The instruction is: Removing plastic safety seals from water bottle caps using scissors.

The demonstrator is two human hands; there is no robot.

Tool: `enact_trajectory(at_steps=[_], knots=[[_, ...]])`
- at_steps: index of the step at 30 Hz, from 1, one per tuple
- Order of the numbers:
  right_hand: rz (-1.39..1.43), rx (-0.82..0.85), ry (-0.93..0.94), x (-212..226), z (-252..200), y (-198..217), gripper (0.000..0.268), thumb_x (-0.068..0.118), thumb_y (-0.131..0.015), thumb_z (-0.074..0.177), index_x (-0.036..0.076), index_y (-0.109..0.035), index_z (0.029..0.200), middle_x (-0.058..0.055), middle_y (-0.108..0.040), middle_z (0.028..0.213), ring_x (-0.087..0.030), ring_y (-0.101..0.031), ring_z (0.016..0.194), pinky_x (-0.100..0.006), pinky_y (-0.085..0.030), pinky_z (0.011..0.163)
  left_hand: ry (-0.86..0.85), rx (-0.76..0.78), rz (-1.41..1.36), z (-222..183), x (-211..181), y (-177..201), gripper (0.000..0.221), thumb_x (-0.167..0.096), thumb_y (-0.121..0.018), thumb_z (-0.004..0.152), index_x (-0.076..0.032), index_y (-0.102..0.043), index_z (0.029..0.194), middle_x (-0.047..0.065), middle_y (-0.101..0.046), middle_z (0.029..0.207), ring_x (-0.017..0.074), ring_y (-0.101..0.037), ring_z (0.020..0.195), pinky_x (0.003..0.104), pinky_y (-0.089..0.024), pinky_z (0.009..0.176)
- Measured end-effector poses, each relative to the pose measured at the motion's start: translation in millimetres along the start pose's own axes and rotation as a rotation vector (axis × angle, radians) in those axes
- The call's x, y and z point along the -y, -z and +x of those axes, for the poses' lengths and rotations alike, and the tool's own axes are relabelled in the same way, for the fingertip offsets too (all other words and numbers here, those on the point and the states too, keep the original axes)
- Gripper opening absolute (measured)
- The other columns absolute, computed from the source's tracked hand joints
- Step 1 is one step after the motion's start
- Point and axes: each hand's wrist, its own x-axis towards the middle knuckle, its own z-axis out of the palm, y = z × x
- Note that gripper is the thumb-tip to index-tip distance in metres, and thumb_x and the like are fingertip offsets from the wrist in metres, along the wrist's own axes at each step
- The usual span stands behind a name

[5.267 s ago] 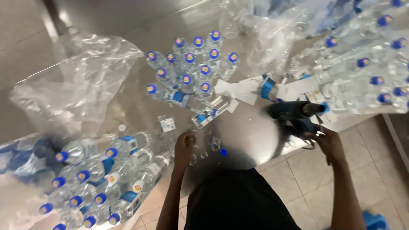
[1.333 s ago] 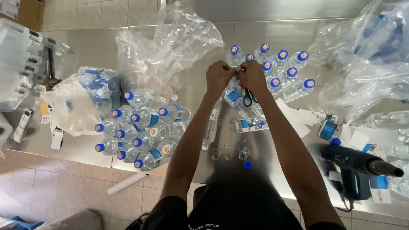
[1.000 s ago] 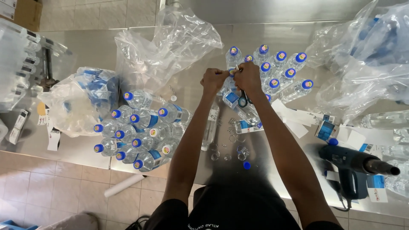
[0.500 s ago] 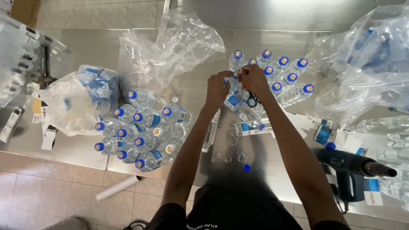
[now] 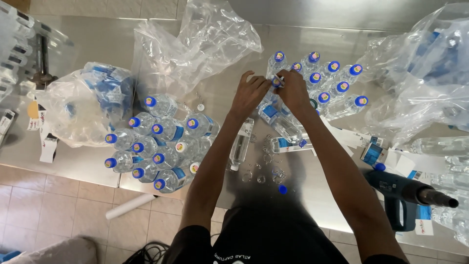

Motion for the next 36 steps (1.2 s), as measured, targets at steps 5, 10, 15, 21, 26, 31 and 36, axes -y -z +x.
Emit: enact_trajectory(at_steps=[5, 10, 15, 21, 26, 31, 36], knots=[[-0.105, -0.073, 0.026, -26.6, 5.8, -30.9, 0.035, 0.007, -0.085, 0.093, 0.004, -0.072, 0.125, -0.02, -0.069, 0.109, -0.047, -0.076, 0.104, -0.062, -0.062, 0.087, 0.02, -0.027, -0.08, -14.1, -16.5, -21.2, 0.009, -0.02, -0.078, 0.102, -0.017, -0.077, 0.109, 0.003, -0.076, 0.1, 0.0184, -0.074, 0.109, 0.048, -0.048, 0.115], [-0.123, -0.08, 0.089, -30.5, 21.6, -36.8, 0.032, 0.012, -0.081, 0.099, 0.001, -0.066, 0.125, -0.022, -0.068, 0.11, -0.049, -0.074, 0.106, -0.064, -0.062, 0.087, 0.145, -0.02, -0.062, -11.5, -16.1, 2.3, 0.008, -0.02, -0.075, 0.104, -0.015, -0.081, 0.107, 0.002, -0.076, 0.095, 0.0211, -0.071, 0.117, 0.053, -0.044, 0.116], [-0.074, -0.041, 0.028, -14.9, 11.1, -23.1, 0.036, 0.005, -0.084, 0.096, -0.002, -0.07, 0.128, -0.024, -0.071, 0.106, -0.05, -0.075, 0.104, -0.061, -0.062, 0.086, 0.352, 0.003, -0.275, -9.2, -27.5, 6.9, 0.01, -0.017, -0.079, 0.095, -0.017, -0.07, 0.1, 0.002, -0.072, 0.125, 0.0275, -0.064, 0.133, 0.059, -0.035, 0.124], [0.024, 0.039, -0.078, -45.7, 17.0, -9.0, 0.032, 0.02, -0.08, 0.099, 0.016, -0.077, 0.131, -0.015, -0.079, 0.102, -0.035, -0.079, 0.1, -0.049, -0.064, 0.084, 0.467, -0.015, -0.431, 3.5, -33.5, 1.4, 0.011, -0.023, -0.08, 0.098, -0.019, -0.071, 0.101, 0.001, -0.06, 0.147, 0.0313, -0.056, 0.147, 0.056, -0.041, 0.124], [0.064, 0.138, -0.129, -13.0, 10.4, 30.3, 0.023, 0.024, -0.078, 0.097, 0.013, -0.083, 0.116, -0.021, -0.08, 0.102, -0.049, -0.076, 0.105, -0.058, -0.06, 0.09, 0.44, 0.082, -0.468, -4.6, -37.2, -9.4, 0.008, -0.023, -0.084, 0.096, -0.022, -0.077, 0.102, 0.001, -0.057, 0.154, 0.0286, -0.054, 0.15, 0.059, -0.035, 0.127], [0.024, 0.186, -0.236, -5.6, 23.4, 17.1, 0.048, 0.033, -0.091, 0.084, 0.007, -0.08, 0.124, -0.018, -0.082, 0.102, -0.045, -0.076, 0.109, -0.056, -0.06, 0.099, 0.39, 0.086, -0.492, -12.2, -26.4, -7.0, 0.007, -0.022, -0.087, 0.095, -0.019, -0.085, 0.101, -0.001, -0.061, 0.158, 0.021, -0.058, 0.148, 0.05, -0.031, 0.132], [-0.063, 0.082, -0.228, -32.1, 36.6, -18.4, 0.033, 0.034, -0.093, 0.083, 0.015, -0.085, 0.108, -0.014, -0.081, 0.092, -0.046, -0.079, 0.098, -0.056, -0.065, 0.085, 0.353, 0.079, -0.618, -13.7, -7.6, -9.3, 0.016, -0.034, -0.09, 0.096, -0.02, -0.084, 0.096, -0.004, -0.069, 0.151, 0.0177, -0.065, 0.141, 0.046, -0.033, 0.131]])
